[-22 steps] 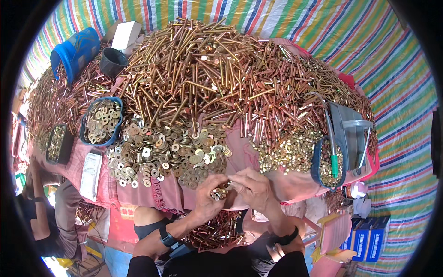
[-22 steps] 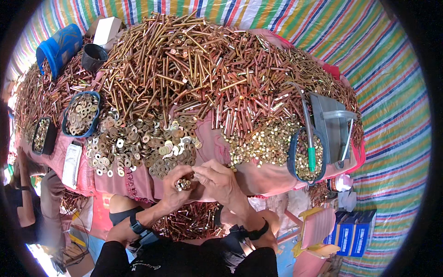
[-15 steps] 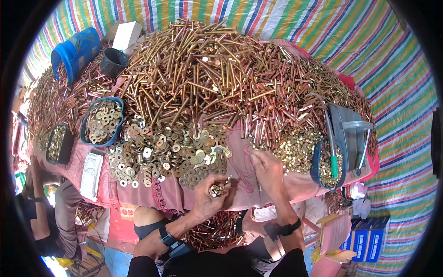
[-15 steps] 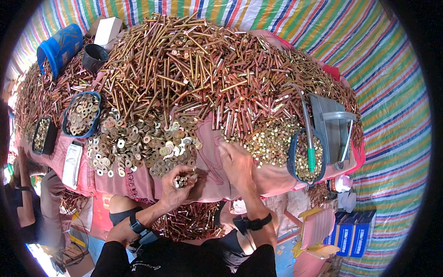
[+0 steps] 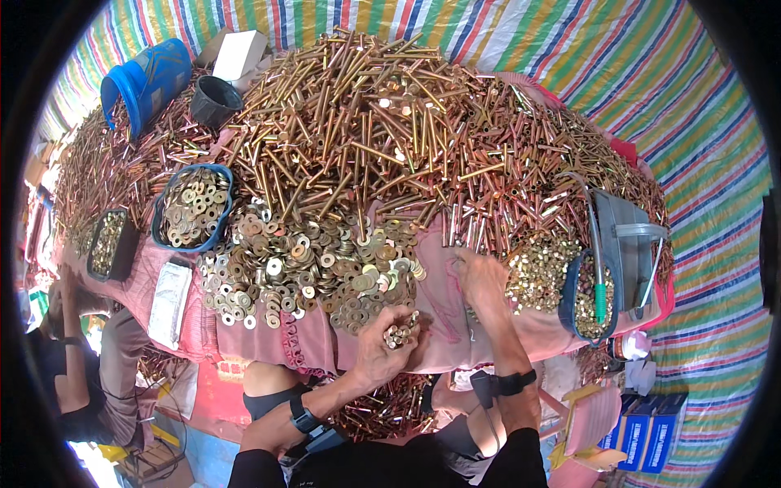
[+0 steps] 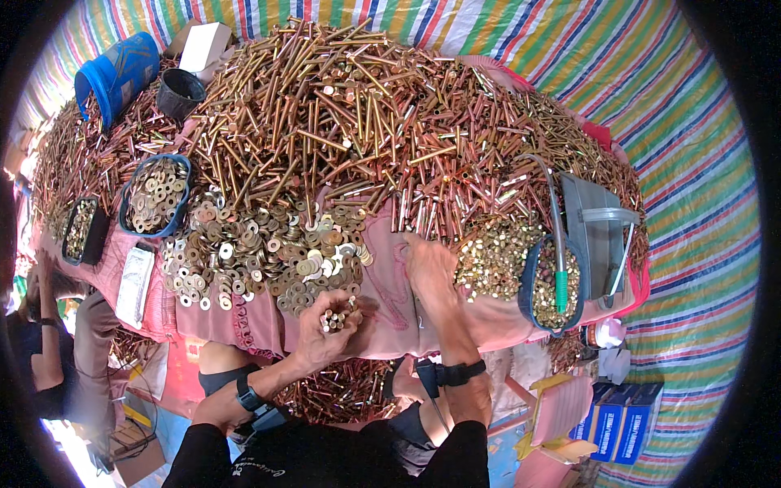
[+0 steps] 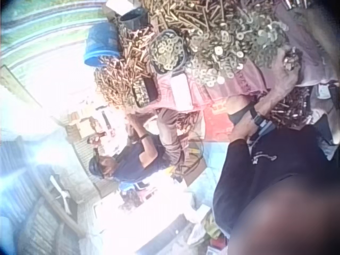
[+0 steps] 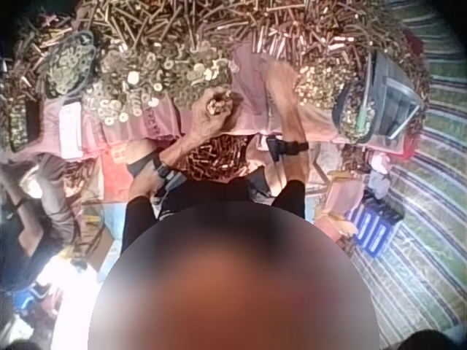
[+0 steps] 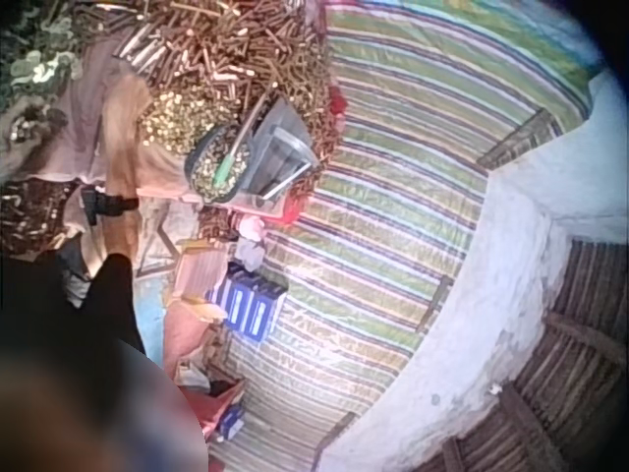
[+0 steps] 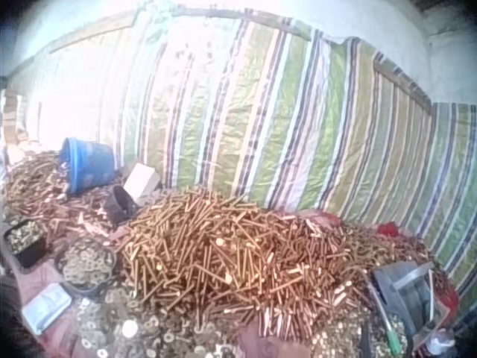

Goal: The person sorts through a large pile of hardware components, picking up circular metal washers and placing them onto thin metal rods. They handle the items one at a time, sliding each washer down the length of the rod.

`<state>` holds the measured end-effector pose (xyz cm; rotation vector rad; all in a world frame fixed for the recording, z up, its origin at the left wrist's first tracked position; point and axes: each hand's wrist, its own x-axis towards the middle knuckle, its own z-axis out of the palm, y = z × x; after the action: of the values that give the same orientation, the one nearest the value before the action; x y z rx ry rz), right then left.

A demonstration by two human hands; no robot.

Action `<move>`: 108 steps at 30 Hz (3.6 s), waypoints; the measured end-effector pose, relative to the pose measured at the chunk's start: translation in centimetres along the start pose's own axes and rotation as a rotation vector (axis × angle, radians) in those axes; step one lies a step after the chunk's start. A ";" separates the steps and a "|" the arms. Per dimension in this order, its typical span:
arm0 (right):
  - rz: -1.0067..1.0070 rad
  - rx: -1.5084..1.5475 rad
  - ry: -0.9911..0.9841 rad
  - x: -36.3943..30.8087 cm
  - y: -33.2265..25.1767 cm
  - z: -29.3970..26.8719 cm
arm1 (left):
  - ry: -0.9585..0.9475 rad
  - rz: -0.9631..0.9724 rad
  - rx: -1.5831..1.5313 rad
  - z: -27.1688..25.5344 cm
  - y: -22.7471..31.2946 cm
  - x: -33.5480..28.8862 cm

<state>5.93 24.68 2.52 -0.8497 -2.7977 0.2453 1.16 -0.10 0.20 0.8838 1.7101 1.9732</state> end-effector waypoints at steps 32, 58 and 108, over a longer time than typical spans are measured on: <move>0.115 1.462 -0.174 -4.2 -0.5 -2.2 | 0.033 0.119 0.064 0.3 -0.7 0.5; -0.178 0.862 -0.050 -8.1 -6.8 -5.3 | -0.020 0.055 -0.013 -0.1 -0.8 0.4; -0.373 0.877 0.045 -7.9 -6.0 -3.9 | -0.130 -0.057 -0.170 -0.6 -1.0 0.5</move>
<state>10.13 15.68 6.38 -0.1188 -2.3342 1.2244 0.20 -0.02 -0.75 0.8727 1.4562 1.9455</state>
